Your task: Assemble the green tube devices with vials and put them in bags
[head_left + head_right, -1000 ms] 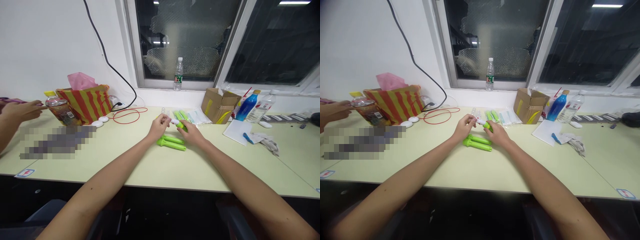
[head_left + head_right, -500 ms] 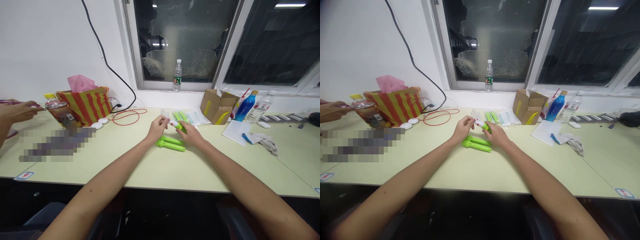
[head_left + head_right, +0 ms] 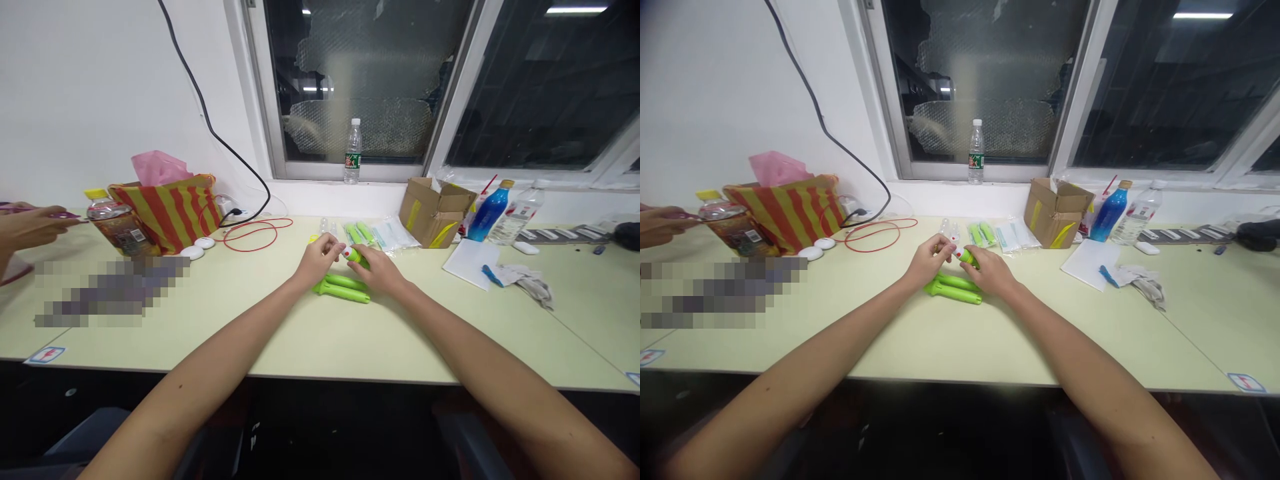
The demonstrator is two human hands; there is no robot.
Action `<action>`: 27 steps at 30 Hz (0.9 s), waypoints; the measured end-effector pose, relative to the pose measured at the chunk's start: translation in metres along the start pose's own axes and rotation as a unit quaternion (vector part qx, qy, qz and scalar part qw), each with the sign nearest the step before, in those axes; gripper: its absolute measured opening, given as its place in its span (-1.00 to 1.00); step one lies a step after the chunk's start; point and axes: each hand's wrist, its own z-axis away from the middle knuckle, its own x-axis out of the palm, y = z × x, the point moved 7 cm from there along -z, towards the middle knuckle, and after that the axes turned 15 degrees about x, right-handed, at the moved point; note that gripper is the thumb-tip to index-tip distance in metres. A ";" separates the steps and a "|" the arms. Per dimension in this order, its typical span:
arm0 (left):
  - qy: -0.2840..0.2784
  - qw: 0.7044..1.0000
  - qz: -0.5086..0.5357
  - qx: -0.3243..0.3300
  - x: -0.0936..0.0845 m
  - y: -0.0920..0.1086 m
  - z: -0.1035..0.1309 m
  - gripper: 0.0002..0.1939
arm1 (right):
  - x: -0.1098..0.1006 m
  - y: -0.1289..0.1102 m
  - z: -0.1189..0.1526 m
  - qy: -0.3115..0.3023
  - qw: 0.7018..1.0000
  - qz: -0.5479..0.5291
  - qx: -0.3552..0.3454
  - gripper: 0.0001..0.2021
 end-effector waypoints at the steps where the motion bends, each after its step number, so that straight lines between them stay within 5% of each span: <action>1: 0.003 1.000 0.004 -0.001 -0.001 -0.001 -0.001 -0.68 | 0.000 0.000 0.000 0.001 1.000 -0.002 0.001 -0.60; 5: 0.043 0.999 0.011 -0.007 -0.012 -0.012 -0.005 -0.63 | -0.001 -0.001 -0.002 0.015 1.000 -0.007 0.020 -0.59; 9: 0.106 0.991 -0.076 -0.031 -0.042 -0.039 -0.004 -0.65 | 0.000 0.003 -0.004 0.027 0.999 -0.011 0.038 -0.56; 15: 0.045 0.961 -0.264 -0.062 -0.071 -0.088 0.003 -0.78 | -0.003 0.013 -0.007 0.050 0.997 -0.002 0.067 -0.54; 22: -0.080 0.922 -0.377 0.038 -0.049 -0.086 -0.012 -0.34 | -0.002 0.013 -0.007 0.045 0.997 0.001 0.066 -0.56; 27: -0.117 0.906 -0.403 0.053 -0.035 -0.080 -0.015 -0.43 | 0.000 0.013 -0.007 0.043 0.997 0.006 0.058 -0.56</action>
